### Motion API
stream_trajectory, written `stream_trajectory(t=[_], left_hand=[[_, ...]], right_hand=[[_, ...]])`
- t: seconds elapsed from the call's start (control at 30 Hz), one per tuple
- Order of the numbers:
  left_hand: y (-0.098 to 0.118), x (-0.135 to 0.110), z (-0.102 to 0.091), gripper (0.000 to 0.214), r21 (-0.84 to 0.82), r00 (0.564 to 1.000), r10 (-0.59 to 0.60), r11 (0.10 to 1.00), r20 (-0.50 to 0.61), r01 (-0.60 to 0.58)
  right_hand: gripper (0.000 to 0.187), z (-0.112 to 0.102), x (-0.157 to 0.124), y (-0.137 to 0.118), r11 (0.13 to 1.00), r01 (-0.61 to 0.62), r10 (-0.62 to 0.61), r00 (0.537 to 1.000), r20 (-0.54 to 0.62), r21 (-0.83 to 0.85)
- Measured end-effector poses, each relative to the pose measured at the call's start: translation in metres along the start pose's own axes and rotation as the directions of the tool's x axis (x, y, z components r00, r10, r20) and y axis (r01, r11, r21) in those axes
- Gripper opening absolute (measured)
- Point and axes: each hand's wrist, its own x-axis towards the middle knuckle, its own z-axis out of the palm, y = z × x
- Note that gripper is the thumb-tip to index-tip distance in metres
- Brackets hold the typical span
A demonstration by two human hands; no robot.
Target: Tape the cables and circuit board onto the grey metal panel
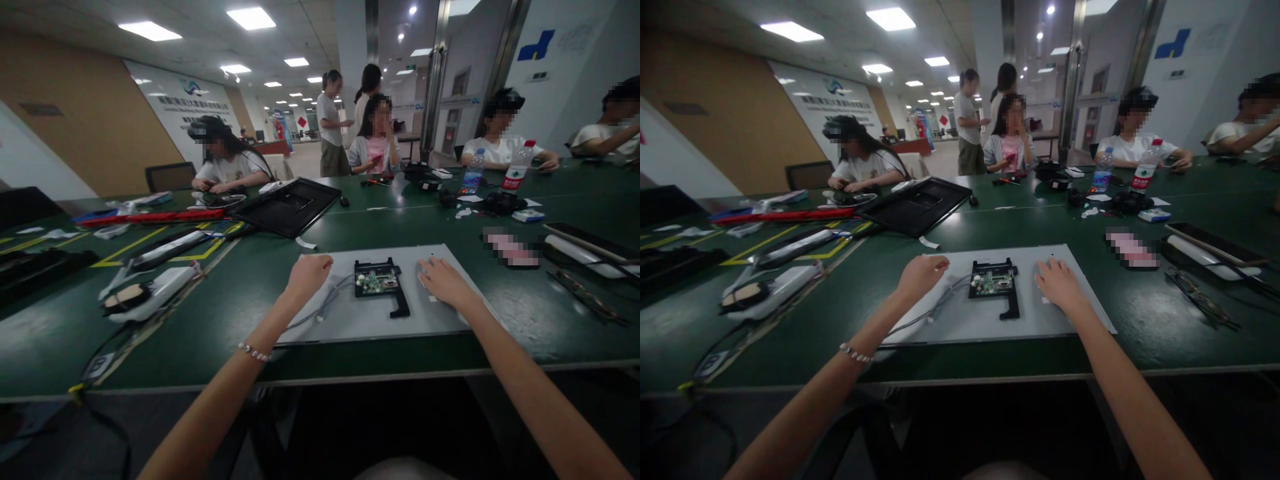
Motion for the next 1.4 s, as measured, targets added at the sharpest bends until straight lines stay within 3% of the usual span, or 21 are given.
stream_trajectory(t=[0.2, 0.5, 0.77, 0.9, 1.03, 1.2, 1.4], left_hand=[[0.027, -0.029, 0.003, 0.031, 0.079, 0.998, -0.014, 0.997, 0.054, 0.010], [0.033, -0.037, 0.012, 0.032, 0.133, 0.998, -0.044, 0.990, 0.037, 0.039], [0.029, -0.029, 0.018, 0.032, 0.088, 0.999, -0.039, 0.995, -0.025, 0.041], [0.035, -0.012, 0.010, 0.032, 0.067, 0.997, -0.055, 0.996, -0.056, 0.059], [0.050, 0.010, 0.008, 0.028, 0.060, 0.996, -0.091, 0.994, -0.016, 0.092], [0.066, 0.020, 0.021, 0.030, 0.088, 0.999, -0.037, 0.996, 0.013, 0.036], [0.067, 0.015, 0.031, 0.030, 0.088, 1.000, 0.012, 0.996, 0.017, -0.013]], right_hand=[[0.054, 0.004, 0.003, 0.003, 0.999, 0.033, -0.034, 0.999, -0.026, -0.025], [0.057, 0.004, 0.002, 0.004, 0.999, 0.032, -0.032, 0.999, -0.024, -0.026], [0.057, 0.003, 0.002, 0.003, 0.999, 0.019, -0.020, 1.000, -0.016, -0.039], [0.056, 0.005, 0.003, 0.004, 0.999, 0.014, -0.014, 1.000, -0.018, -0.042], [0.055, 0.004, 0.004, 0.003, 0.998, 0.019, -0.019, 1.000, -0.008, -0.055], [0.053, -0.001, 0.001, 0.000, 0.998, 0.019, -0.019, 1.000, -0.008, -0.054], [0.054, -0.003, 0.001, -0.001, 0.998, 0.011, -0.011, 1.000, 0.003, -0.056]])
